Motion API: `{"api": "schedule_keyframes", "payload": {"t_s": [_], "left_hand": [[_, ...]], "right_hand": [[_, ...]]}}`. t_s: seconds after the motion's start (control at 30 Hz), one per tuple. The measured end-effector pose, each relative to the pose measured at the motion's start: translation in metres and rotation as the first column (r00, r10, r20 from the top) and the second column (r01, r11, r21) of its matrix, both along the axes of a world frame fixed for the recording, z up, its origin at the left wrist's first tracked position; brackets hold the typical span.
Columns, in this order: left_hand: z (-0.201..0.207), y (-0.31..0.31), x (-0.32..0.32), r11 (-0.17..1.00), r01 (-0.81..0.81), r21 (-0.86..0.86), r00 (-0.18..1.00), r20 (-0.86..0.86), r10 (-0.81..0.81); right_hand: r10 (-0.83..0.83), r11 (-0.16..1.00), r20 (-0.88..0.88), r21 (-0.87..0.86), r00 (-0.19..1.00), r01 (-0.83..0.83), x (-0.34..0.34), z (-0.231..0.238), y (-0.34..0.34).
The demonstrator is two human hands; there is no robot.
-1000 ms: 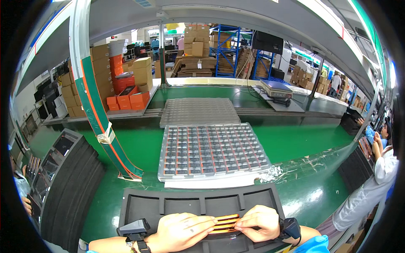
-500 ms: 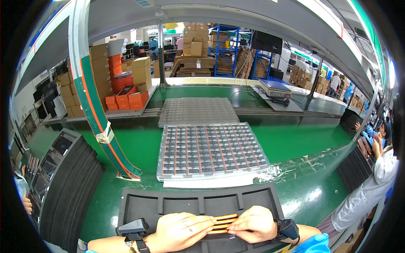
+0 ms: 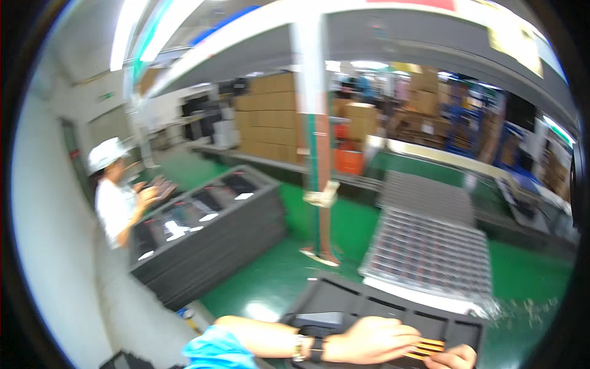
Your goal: The recorder is assembling and inspecting small electronic components, possibly phone parts, into trays on a factory assembly line.
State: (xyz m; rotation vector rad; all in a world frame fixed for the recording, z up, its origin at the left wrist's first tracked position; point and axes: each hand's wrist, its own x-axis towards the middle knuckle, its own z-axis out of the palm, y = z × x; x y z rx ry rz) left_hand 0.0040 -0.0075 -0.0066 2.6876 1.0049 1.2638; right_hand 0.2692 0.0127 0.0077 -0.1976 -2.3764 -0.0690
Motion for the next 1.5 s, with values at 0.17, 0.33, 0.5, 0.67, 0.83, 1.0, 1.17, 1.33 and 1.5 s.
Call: {"api": "schedule_keyframes", "payload": {"t_s": [0.17, 0.33, 0.5, 0.67, 0.83, 1.0, 1.17, 1.33, 1.5], "left_hand": [[0.002, 0.006, -0.014, 0.965, -0.070, -0.252, 0.978, -0.207, 0.017], [0.000, 0.012, -0.016, 0.949, -0.132, -0.287, 0.959, -0.280, 0.049], [0.005, 0.004, -0.018, 0.944, -0.159, -0.289, 0.951, -0.300, 0.069], [0.004, -0.005, -0.022, 0.864, -0.255, -0.435, 0.967, -0.143, 0.213], [-0.001, -0.004, -0.034, 0.738, -0.331, -0.589, 0.869, 0.114, 0.481], [-0.010, 0.006, -0.015, 0.456, 0.477, -0.752, 0.656, 0.649, 0.384], [0.010, -0.015, -0.006, 0.339, 0.557, -0.758, 0.665, 0.652, 0.366], [-0.005, -0.023, -0.007, 0.287, 0.597, -0.749, 0.613, 0.657, 0.438], [-0.026, -0.026, -0.008, 0.350, 0.484, -0.802, 0.707, 0.594, 0.384]], "right_hand": [[-0.041, 0.995, 0.041, -0.085, 0.998, 0.044, -0.005, -0.003, 0.010], [-0.034, 0.976, 0.065, -0.213, 0.997, 0.047, -0.013, 0.008, 0.006], [-0.200, 0.959, 0.048, -0.194, 0.979, 0.206, -0.026, 0.018, -0.001], [-0.317, 0.903, -0.001, -0.307, 0.949, 0.301, -0.024, -0.004, 0.024], [-0.233, 0.012, -0.151, -0.988, 0.961, -0.152, -0.014, -0.020, 0.026], [-0.070, -0.400, -0.255, -0.878, 0.964, -0.262, -0.055, 0.005, -0.003], [-0.132, -0.479, -0.264, -0.827, 0.956, -0.294, -0.080, 0.034, -0.028], [-0.156, -0.476, -0.347, -0.794, 0.925, -0.378, -0.065, 0.008, -0.018], [-0.180, -0.528, -0.314, -0.769, 0.932, -0.361, -0.052, 0.001, -0.013]]}}
